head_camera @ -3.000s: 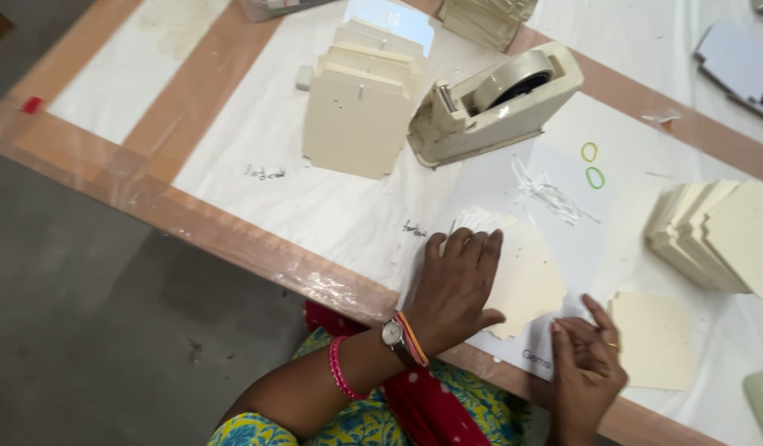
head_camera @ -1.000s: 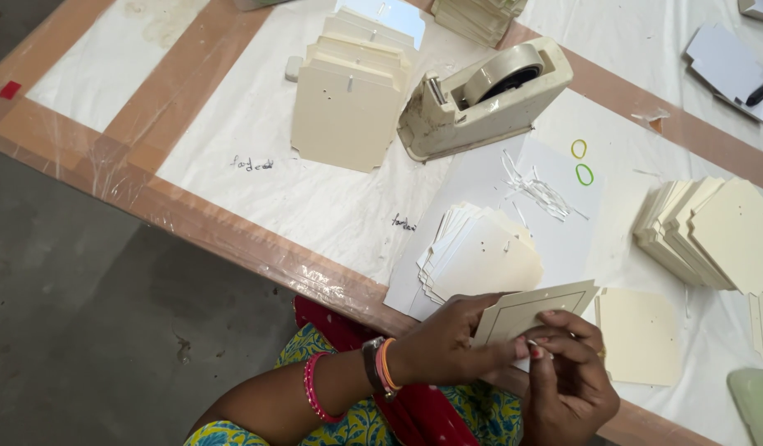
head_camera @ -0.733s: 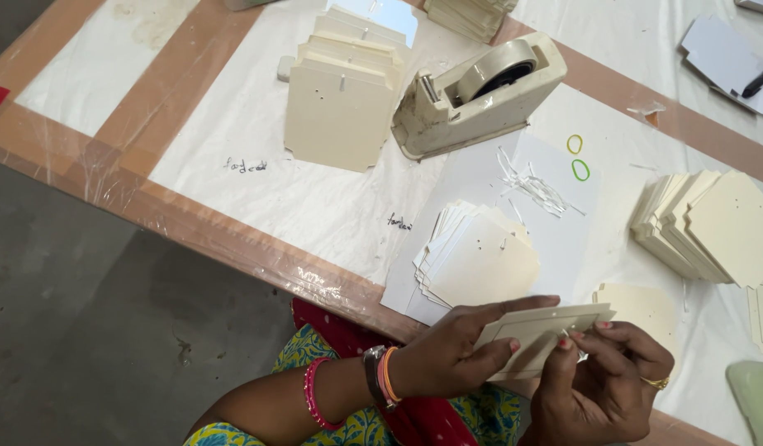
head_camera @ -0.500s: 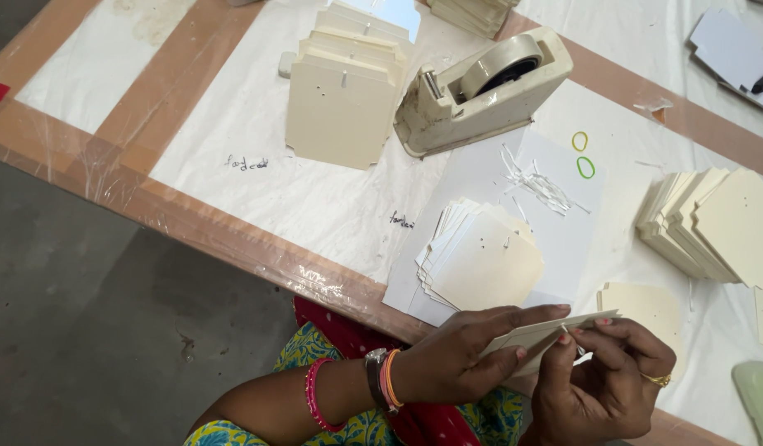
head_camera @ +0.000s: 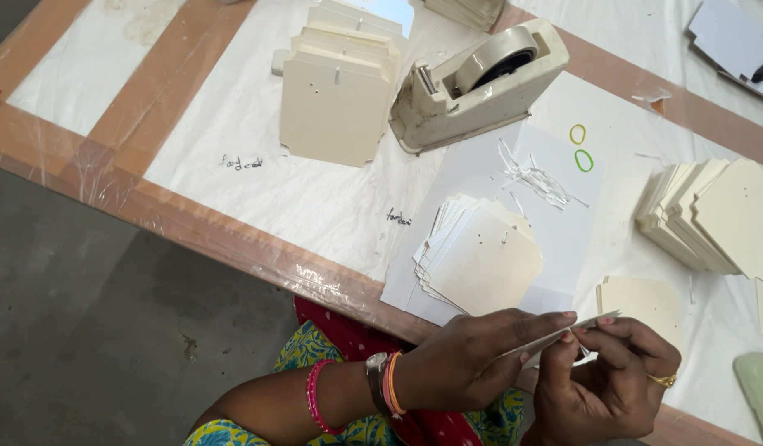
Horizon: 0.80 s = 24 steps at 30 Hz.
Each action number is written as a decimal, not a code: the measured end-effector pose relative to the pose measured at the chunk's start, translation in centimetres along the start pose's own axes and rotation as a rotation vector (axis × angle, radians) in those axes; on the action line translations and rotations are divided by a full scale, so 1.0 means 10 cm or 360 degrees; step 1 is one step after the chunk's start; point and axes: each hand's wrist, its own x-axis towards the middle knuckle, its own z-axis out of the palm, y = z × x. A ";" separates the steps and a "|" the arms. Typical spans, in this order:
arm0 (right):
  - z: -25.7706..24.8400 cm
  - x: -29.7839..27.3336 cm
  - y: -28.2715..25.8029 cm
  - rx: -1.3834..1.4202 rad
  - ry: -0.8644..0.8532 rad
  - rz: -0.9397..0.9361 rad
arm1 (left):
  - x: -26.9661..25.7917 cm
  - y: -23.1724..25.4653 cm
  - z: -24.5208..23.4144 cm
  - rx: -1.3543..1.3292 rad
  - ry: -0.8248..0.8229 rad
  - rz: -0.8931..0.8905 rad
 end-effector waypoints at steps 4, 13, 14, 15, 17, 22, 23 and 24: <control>-0.03 0.03 -0.02 -0.0120 -0.0062 -0.0060 | -0.01 0.02 0.01 0.0092 0.0031 0.0109; -0.19 -0.06 0.17 -0.0062 -0.0180 -0.0150 | 0.02 -0.02 -0.26 -0.0269 -0.0157 0.0278; -0.20 -0.09 0.20 -0.0076 -0.0216 -0.0228 | 0.00 -0.10 -0.23 -0.0419 -0.0169 0.0162; -0.21 -0.13 0.23 -0.0090 -0.0253 -0.0306 | -0.02 -0.17 -0.20 -0.0569 -0.0180 0.0046; -0.27 -0.24 0.29 -0.0107 -0.0284 -0.0331 | -0.04 -0.18 -0.16 -0.0671 -0.0126 -0.0053; -0.28 -0.25 0.17 -0.0110 -0.0384 -0.0296 | -0.06 -0.26 -0.13 -0.0909 -0.0105 -0.0200; -0.29 -0.24 0.16 -0.0099 -0.0405 -0.0274 | -0.06 -0.26 -0.11 -0.0832 -0.0104 -0.0210; -0.28 -0.23 0.16 -0.0085 -0.0423 -0.0253 | -0.05 -0.26 -0.09 -0.0752 -0.0106 -0.0219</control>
